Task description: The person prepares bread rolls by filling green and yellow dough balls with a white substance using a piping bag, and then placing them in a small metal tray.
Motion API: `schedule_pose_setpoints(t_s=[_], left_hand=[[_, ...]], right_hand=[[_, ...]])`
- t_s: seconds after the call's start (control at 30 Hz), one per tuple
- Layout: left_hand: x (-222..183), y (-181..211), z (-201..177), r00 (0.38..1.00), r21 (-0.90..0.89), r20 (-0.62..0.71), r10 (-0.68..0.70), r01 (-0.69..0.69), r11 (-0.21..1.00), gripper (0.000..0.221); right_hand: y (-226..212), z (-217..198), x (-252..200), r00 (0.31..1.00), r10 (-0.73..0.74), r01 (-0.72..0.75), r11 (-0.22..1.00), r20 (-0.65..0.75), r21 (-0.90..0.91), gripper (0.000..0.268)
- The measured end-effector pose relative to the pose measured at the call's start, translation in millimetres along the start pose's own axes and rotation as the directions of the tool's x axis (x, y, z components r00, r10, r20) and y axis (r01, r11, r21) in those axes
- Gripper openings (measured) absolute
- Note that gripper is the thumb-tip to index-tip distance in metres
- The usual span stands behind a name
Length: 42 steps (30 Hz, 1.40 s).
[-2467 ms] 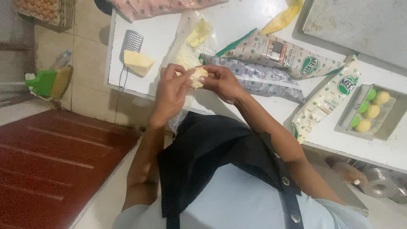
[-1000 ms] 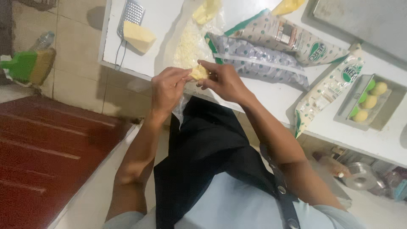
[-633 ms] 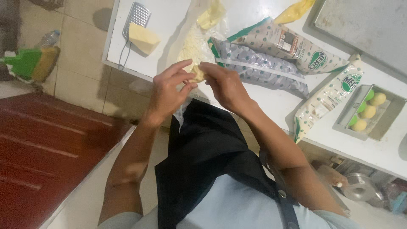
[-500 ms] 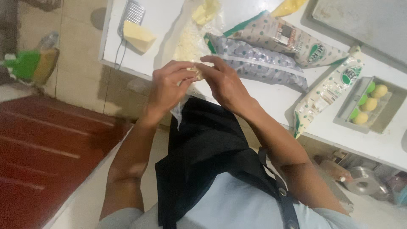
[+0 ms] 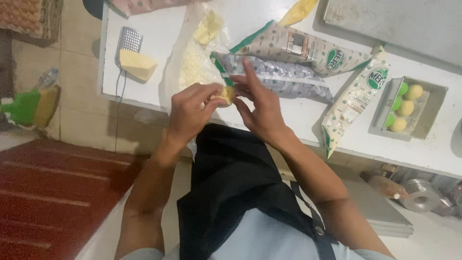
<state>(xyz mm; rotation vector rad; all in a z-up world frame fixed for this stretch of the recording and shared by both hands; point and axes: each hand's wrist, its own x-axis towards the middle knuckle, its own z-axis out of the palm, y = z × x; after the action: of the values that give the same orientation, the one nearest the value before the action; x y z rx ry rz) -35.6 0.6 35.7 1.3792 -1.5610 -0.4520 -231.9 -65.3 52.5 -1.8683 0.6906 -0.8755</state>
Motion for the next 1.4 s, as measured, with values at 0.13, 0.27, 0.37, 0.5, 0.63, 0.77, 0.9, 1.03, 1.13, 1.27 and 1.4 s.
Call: schedule_pose_setpoints(t_s=[0.13, 0.27, 0.37, 0.5, 0.63, 0.77, 0.9, 1.03, 1.13, 1.27, 1.4], left_hand=[[18, 18, -10, 1.0, -0.029, 0.021, -0.02, 0.02, 0.999, 0.008], [31, 32, 1, 1.0, -0.105, 0.011, -0.002, 0.003, 0.995, 0.008], [31, 30, 16, 0.998, -0.073, -0.014, 0.063, -0.064, 0.995, 0.013], [57, 52, 22, 0.991, -0.185, 0.016, 0.135, -0.13, 0.974, 0.011], [70, 62, 45, 0.982, -0.277, 0.107, 0.156, -0.122, 0.953, 0.012], [83, 87, 70, 0.966, -0.27, 0.166, 0.201, -0.152, 0.951, 0.012], [81, 109, 104, 0.921, -0.172, 0.198, 0.335, -0.304, 0.937, 0.018], [89, 152, 134, 0.911, -0.235, 0.289, 0.293, -0.229, 0.945, 0.014], [89, 169, 177, 0.917, -0.289, 0.322, 0.234, -0.14, 0.947, 0.008], [84, 206, 245, 0.958, -0.462, 0.254, 0.135, -0.002, 0.887, 0.004], [78, 233, 321, 0.966, -0.772, 0.248, -0.069, 0.24, 0.588, 0.038]], right_hand=[[6, -8, -3, 0.999, 0.046, -0.043, 0.97, -0.007, 0.24, 0.093], [17, -12, -12, 0.98, -0.116, 0.116, 0.993, -0.159, -0.006, 0.083], [8, -25, -10, 0.949, -0.23, 0.193, 0.965, -0.215, -0.18, 0.075], [-19, -50, -1, 0.937, -0.255, 0.191, 0.946, -0.239, -0.261, 0.045], [-6, -72, -18, 0.917, -0.174, 0.137, 0.982, -0.36, -0.127, 0.046], [-6, -95, -39, 0.901, -0.12, 0.127, 0.992, -0.416, -0.009, 0.07], [-28, -126, -56, 0.88, -0.132, 0.096, 0.99, -0.456, -0.101, 0.068], [-31, -156, -85, 0.831, -0.056, 0.11, 0.992, -0.554, 0.065, 0.065], [-18, -193, -107, 0.81, 0.07, 0.12, 0.952, -0.582, 0.28, 0.07], [8, -283, -160, 0.771, 0.181, 0.039, 0.943, -0.611, 0.329, 0.056], [62, -356, -203, 0.786, 0.346, -0.135, 0.905, -0.512, 0.404, 0.032]])
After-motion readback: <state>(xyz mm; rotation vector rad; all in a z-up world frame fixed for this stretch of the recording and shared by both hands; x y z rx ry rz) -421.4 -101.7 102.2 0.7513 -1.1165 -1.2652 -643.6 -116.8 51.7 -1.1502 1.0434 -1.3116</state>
